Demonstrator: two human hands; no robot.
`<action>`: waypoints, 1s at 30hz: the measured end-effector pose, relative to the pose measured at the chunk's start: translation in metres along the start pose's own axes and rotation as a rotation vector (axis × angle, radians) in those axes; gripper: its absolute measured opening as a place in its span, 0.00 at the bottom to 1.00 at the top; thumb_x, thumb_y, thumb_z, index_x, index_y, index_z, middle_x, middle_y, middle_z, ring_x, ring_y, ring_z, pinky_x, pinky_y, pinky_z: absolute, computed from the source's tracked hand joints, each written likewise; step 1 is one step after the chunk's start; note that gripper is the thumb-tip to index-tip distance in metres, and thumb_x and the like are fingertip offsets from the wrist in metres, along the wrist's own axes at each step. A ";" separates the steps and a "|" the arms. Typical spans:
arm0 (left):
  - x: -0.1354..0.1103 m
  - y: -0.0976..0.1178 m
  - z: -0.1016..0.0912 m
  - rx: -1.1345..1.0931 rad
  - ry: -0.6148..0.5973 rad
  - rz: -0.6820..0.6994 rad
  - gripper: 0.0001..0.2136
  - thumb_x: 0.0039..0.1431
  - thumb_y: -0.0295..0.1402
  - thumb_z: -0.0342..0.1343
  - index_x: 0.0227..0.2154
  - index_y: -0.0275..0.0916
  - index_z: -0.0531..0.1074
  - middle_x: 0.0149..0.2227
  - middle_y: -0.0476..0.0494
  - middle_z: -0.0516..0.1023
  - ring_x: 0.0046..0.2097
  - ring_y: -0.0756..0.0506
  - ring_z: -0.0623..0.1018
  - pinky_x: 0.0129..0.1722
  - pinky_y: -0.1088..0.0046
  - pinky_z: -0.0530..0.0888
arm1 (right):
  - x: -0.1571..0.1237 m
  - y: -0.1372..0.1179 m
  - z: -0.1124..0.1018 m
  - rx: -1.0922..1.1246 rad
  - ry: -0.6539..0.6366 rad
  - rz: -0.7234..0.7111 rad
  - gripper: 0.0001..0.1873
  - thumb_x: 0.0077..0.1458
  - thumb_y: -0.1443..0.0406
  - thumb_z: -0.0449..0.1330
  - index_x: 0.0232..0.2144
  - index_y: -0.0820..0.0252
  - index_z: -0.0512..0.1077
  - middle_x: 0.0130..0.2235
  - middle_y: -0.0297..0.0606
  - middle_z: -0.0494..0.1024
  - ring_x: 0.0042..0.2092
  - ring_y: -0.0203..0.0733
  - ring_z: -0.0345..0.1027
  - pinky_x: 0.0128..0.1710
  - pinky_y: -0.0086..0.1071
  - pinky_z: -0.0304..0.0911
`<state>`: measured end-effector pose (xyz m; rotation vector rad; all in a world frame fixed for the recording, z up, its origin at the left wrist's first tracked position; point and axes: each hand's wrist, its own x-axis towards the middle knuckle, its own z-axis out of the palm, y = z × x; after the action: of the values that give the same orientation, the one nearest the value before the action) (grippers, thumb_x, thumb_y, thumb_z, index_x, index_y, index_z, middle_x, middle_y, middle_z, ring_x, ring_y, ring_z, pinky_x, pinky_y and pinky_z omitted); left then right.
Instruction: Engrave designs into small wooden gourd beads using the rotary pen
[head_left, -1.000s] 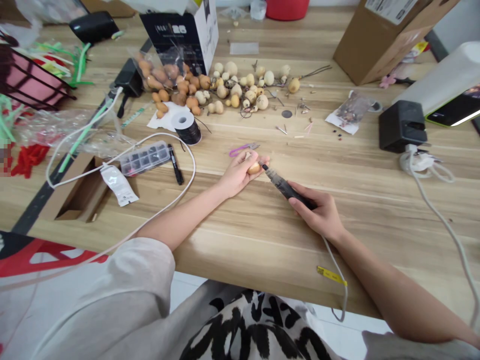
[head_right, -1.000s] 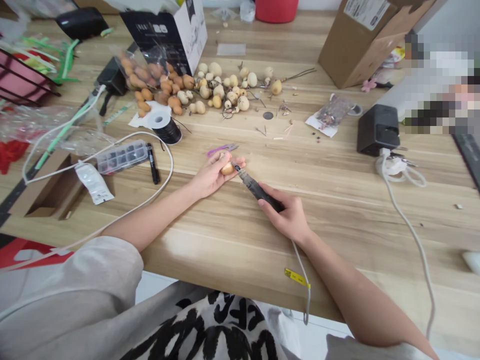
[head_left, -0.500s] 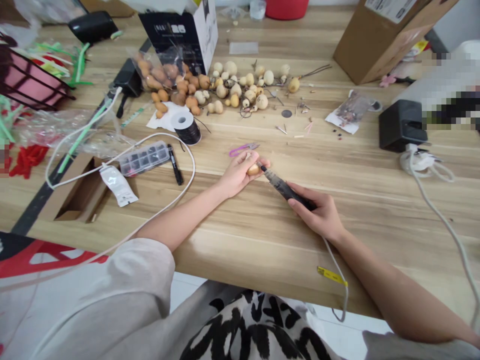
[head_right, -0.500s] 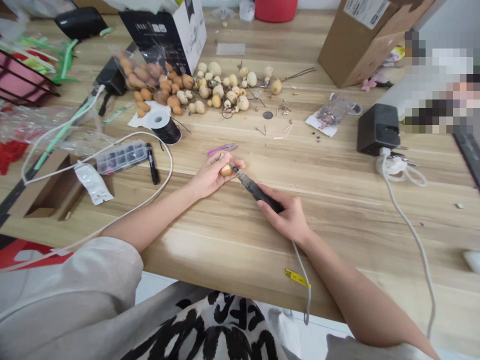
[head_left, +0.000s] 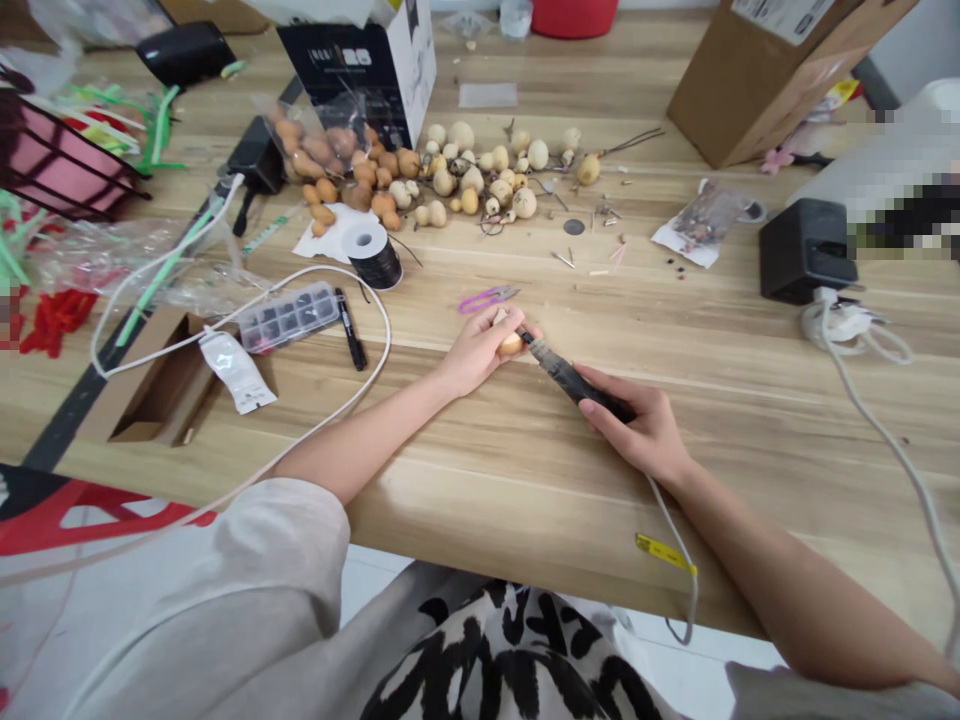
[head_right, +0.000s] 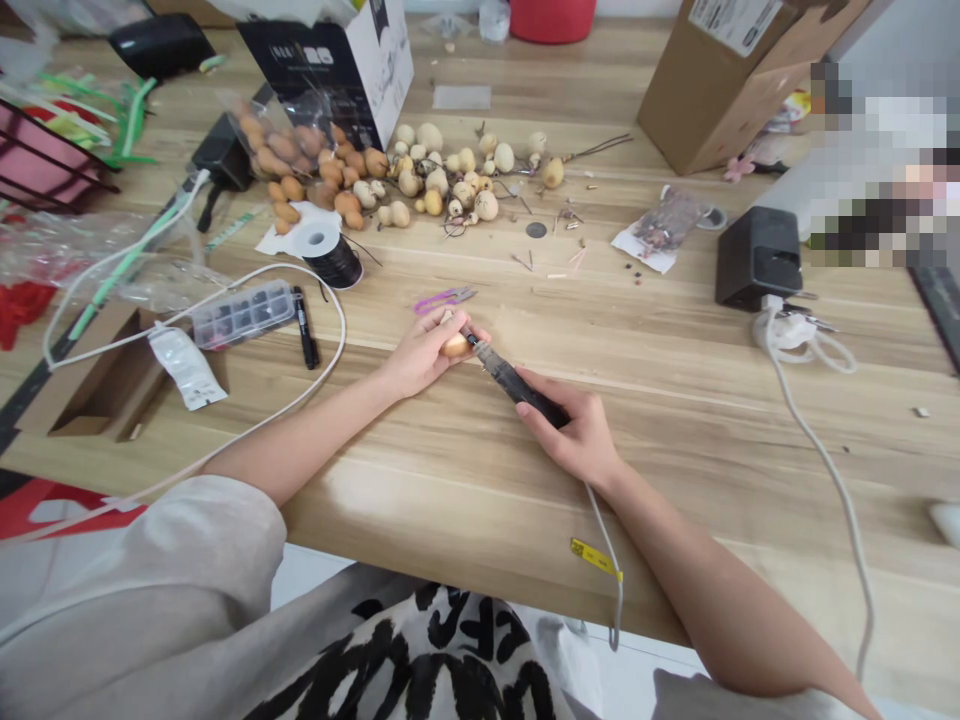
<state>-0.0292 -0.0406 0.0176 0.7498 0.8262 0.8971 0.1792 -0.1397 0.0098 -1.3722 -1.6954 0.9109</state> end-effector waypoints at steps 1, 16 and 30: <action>0.000 0.000 0.000 0.003 0.004 0.000 0.12 0.60 0.36 0.61 0.30 0.36 0.65 0.29 0.51 0.76 0.34 0.53 0.77 0.41 0.75 0.74 | 0.000 -0.001 0.000 -0.002 0.005 0.002 0.23 0.59 0.59 0.61 0.54 0.64 0.77 0.43 0.46 0.85 0.47 0.55 0.80 0.46 0.43 0.75; 0.004 -0.006 -0.005 0.046 -0.010 0.028 0.10 0.56 0.34 0.64 0.33 0.37 0.68 0.31 0.51 0.76 0.36 0.52 0.78 0.45 0.72 0.75 | -0.003 -0.004 0.005 -0.051 0.087 0.084 0.21 0.57 0.58 0.62 0.50 0.62 0.79 0.42 0.43 0.85 0.46 0.54 0.81 0.47 0.43 0.75; 0.001 -0.005 -0.003 -0.028 -0.042 0.017 0.10 0.60 0.36 0.61 0.35 0.37 0.66 0.33 0.48 0.79 0.39 0.50 0.81 0.47 0.70 0.74 | -0.002 -0.002 0.005 -0.034 0.070 0.037 0.20 0.58 0.58 0.62 0.50 0.60 0.79 0.41 0.43 0.85 0.46 0.53 0.81 0.46 0.43 0.76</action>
<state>-0.0301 -0.0410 0.0119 0.7498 0.7701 0.9041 0.1745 -0.1422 0.0086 -1.4458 -1.6445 0.8483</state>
